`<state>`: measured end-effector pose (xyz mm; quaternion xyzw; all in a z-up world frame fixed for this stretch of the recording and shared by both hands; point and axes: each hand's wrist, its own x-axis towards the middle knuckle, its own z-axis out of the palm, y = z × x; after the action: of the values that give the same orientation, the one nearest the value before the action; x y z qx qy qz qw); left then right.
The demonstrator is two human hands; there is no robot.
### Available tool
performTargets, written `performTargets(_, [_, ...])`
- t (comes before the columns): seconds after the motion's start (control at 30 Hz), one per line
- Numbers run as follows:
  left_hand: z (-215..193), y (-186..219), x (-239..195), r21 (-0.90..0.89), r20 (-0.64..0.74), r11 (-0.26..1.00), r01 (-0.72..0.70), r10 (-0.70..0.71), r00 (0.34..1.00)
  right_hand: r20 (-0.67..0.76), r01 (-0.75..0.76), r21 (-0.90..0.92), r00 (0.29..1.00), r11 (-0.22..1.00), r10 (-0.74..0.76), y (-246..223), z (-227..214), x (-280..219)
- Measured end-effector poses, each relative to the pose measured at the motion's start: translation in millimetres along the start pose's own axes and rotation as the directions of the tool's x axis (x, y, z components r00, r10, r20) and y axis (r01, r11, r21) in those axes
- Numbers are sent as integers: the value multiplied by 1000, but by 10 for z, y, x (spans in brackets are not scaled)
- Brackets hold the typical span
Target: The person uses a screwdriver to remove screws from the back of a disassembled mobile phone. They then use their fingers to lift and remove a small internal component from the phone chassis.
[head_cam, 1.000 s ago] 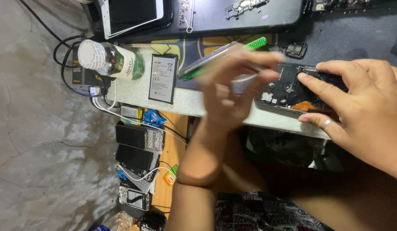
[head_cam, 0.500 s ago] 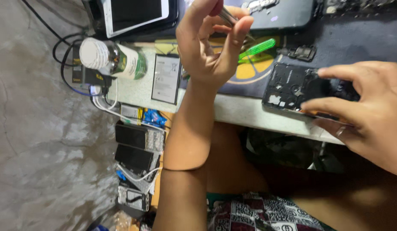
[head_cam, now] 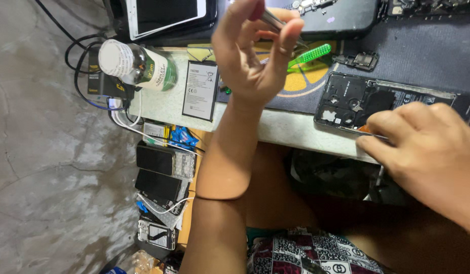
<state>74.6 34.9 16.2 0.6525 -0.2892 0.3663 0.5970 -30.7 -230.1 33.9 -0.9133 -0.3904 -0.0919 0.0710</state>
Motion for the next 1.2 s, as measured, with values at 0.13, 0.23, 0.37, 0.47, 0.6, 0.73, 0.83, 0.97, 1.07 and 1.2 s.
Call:
performTargets(0.13, [8, 41, -31, -65, 39, 997, 33, -30, 999, 2, 44, -111, 999, 993, -44, -88, -59, 55])
performTargets(0.23, [4, 53, -39, -52, 43, 998, 39, -37, 998, -83, 14, 119, 997, 993, -4, 24, -68, 88])
performTargets(0.37, [76, 12, -22, 59, -1, 991, -122, 122, 993, -110, -257, 591, 913, 765, 392, 588, 166, 151])
performTargets(0.47, [97, 18, -55, 49, 38, 995, -84, 82, 996, -23, -387, 769, 779, 509, 627, 938, 560, 197])
performTargets(0.6, [72, -2, -32, 62, 63, 995, -84, 80, 995, 21, -376, 844, 735, 382, 678, 1041, 791, 381])
performTargets(0.73, [87, 7, -60, -50, 125, 999, -8, 14, 992, -34, -391, 749, 784, 536, 620, 690, 585, 331])
performTargets(0.83, [95, 17, -63, -115, 190, 993, 38, -16, 982, -138, -349, 426, 887, 835, 441, 436, 369, 225])
performTargets(0.97, [55, 38, -79, -83, 253, 995, 55, -32, 967, -120, -334, 262, 920, 906, 374, 259, 275, 211])
performTargets(1.07, [58, 48, -61, -61, 261, 996, 63, -45, 964, -114, -314, 278, 927, 908, 356, 248, 211, 290])
performTargets(1.2, [42, 61, -38, -27, 271, 998, 53, -44, 962, -86, -270, 379, 942, 885, 325, 224, 159, 350])
